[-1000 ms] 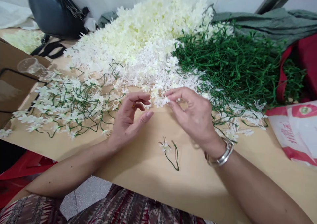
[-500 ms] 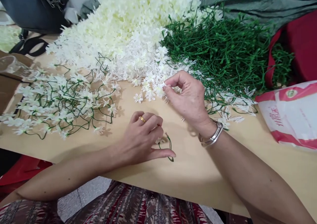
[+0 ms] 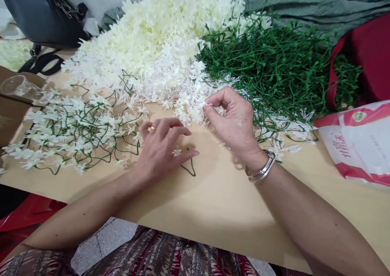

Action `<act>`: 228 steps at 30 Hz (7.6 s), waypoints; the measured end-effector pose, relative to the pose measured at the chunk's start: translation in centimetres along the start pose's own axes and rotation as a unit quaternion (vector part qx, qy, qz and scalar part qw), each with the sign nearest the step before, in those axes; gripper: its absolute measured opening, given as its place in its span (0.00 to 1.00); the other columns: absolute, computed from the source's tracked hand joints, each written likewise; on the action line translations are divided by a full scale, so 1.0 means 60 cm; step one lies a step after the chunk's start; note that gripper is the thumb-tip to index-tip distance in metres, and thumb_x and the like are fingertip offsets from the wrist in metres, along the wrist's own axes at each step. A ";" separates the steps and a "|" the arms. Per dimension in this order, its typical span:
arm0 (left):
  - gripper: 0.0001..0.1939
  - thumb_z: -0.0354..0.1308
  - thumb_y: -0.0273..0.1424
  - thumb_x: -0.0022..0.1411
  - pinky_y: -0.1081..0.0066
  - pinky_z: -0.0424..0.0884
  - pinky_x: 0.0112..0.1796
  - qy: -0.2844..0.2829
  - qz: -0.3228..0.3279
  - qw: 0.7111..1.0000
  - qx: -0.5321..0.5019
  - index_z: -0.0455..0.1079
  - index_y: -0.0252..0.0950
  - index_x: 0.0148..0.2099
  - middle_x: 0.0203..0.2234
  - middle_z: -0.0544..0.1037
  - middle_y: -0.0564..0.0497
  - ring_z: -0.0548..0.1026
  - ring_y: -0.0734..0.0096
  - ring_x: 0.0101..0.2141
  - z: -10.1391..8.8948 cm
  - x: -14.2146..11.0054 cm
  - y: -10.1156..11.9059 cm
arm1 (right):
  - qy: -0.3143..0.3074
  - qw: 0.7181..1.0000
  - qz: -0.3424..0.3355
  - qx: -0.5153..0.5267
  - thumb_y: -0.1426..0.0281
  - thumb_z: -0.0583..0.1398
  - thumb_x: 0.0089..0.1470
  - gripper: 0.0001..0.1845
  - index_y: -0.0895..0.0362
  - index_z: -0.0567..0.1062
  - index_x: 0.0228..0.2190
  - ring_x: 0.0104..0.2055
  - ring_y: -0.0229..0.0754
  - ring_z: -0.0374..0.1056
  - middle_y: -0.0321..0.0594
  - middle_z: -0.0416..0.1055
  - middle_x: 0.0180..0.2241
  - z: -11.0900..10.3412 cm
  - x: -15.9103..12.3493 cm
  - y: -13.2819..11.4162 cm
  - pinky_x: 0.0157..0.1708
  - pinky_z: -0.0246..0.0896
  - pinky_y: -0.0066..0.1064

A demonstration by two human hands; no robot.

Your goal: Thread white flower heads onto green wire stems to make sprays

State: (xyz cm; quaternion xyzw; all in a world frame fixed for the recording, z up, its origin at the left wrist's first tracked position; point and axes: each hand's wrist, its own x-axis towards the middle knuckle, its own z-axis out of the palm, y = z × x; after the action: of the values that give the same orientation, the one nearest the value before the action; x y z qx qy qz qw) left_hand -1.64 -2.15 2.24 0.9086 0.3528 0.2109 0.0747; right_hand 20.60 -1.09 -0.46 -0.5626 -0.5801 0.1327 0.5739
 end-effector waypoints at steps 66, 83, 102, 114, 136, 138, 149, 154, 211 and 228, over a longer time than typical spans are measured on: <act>0.12 0.62 0.39 0.76 0.72 0.71 0.37 -0.006 -0.048 0.890 -0.453 0.82 0.38 0.48 0.33 0.76 0.50 0.74 0.72 0.35 0.028 0.000 -0.017 | -0.158 0.947 0.228 0.163 0.56 0.71 0.60 0.10 0.47 0.83 0.34 0.38 0.43 0.75 0.39 0.80 0.36 -0.069 -0.107 -0.076 0.39 0.73 0.35; 0.08 0.65 0.36 0.74 0.72 0.72 0.37 -0.027 -0.031 0.880 -0.474 0.83 0.39 0.47 0.31 0.75 0.52 0.73 0.73 0.33 0.029 0.001 -0.014 | -0.178 0.949 0.216 0.148 0.59 0.70 0.62 0.07 0.47 0.82 0.35 0.45 0.47 0.79 0.41 0.81 0.40 -0.068 -0.113 -0.083 0.47 0.76 0.40; 0.12 0.66 0.41 0.72 0.72 0.72 0.35 -0.056 -0.042 0.875 -0.479 0.84 0.39 0.46 0.29 0.74 0.52 0.74 0.73 0.32 0.031 0.000 -0.019 | -0.184 0.920 0.297 0.176 0.53 0.73 0.57 0.13 0.48 0.83 0.33 0.42 0.46 0.81 0.39 0.85 0.38 -0.066 -0.113 -0.088 0.43 0.81 0.39; 0.10 0.62 0.36 0.75 0.75 0.70 0.33 -0.031 -0.007 0.901 -0.433 0.81 0.35 0.45 0.29 0.75 0.52 0.74 0.75 0.30 0.037 -0.004 -0.012 | -0.169 0.956 0.228 0.074 0.59 0.69 0.64 0.06 0.47 0.82 0.36 0.41 0.47 0.80 0.40 0.84 0.38 -0.068 -0.127 -0.105 0.44 0.78 0.41; 0.12 0.61 0.38 0.76 0.72 0.73 0.35 -0.007 -0.002 0.895 -0.446 0.80 0.35 0.45 0.32 0.77 0.49 0.76 0.72 0.33 0.044 -0.005 -0.003 | -0.192 0.929 0.275 0.157 0.56 0.74 0.56 0.11 0.47 0.81 0.30 0.36 0.46 0.80 0.38 0.83 0.33 -0.068 -0.105 -0.086 0.36 0.80 0.38; 0.12 0.61 0.38 0.76 0.72 0.74 0.36 -0.009 0.000 0.898 -0.441 0.79 0.35 0.44 0.32 0.78 0.49 0.77 0.72 0.33 0.045 -0.005 -0.004 | -0.194 0.930 0.274 0.149 0.56 0.74 0.56 0.11 0.47 0.81 0.30 0.34 0.45 0.79 0.38 0.83 0.32 -0.067 -0.106 -0.086 0.34 0.79 0.36; 0.12 0.61 0.37 0.76 0.73 0.75 0.35 -0.008 0.007 0.902 -0.431 0.80 0.35 0.42 0.32 0.80 0.48 0.78 0.72 0.33 0.048 -0.004 -0.008 | -0.213 0.940 0.247 0.099 0.51 0.71 0.58 0.16 0.48 0.80 0.30 0.27 0.41 0.70 0.36 0.77 0.26 -0.063 -0.109 -0.085 0.24 0.69 0.32; 0.13 0.62 0.38 0.75 0.71 0.76 0.38 -0.004 0.013 0.889 -0.457 0.81 0.34 0.43 0.34 0.81 0.46 0.79 0.71 0.35 0.052 -0.003 -0.007 | -0.206 0.943 0.239 0.109 0.54 0.73 0.56 0.14 0.49 0.80 0.30 0.27 0.41 0.72 0.36 0.78 0.27 -0.064 -0.106 -0.092 0.24 0.69 0.31; 0.08 0.67 0.36 0.68 0.74 0.75 0.36 -0.016 -0.152 0.852 -0.501 0.78 0.37 0.40 0.32 0.82 0.50 0.78 0.74 0.33 0.035 -0.004 -0.005 | -0.148 0.891 -0.192 -0.383 0.76 0.62 0.68 0.09 0.55 0.80 0.46 0.58 0.59 0.73 0.45 0.84 0.46 -0.064 -0.109 -0.036 0.53 0.67 0.55; 0.15 0.66 0.41 0.71 0.66 0.87 0.46 -0.039 -0.228 0.793 -0.564 0.80 0.37 0.52 0.42 0.89 0.47 0.88 0.66 0.40 0.037 -0.003 0.002 | -0.053 0.999 0.012 -0.009 0.76 0.68 0.63 0.13 0.47 0.82 0.45 0.44 0.44 0.79 0.36 0.82 0.40 -0.059 -0.122 -0.085 0.45 0.76 0.41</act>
State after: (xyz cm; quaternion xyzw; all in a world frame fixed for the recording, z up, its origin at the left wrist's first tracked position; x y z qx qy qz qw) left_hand -0.74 -2.33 0.21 0.6060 0.3648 0.3132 0.6337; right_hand 18.81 -10.42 0.92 -0.5670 -0.6037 0.1638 0.5359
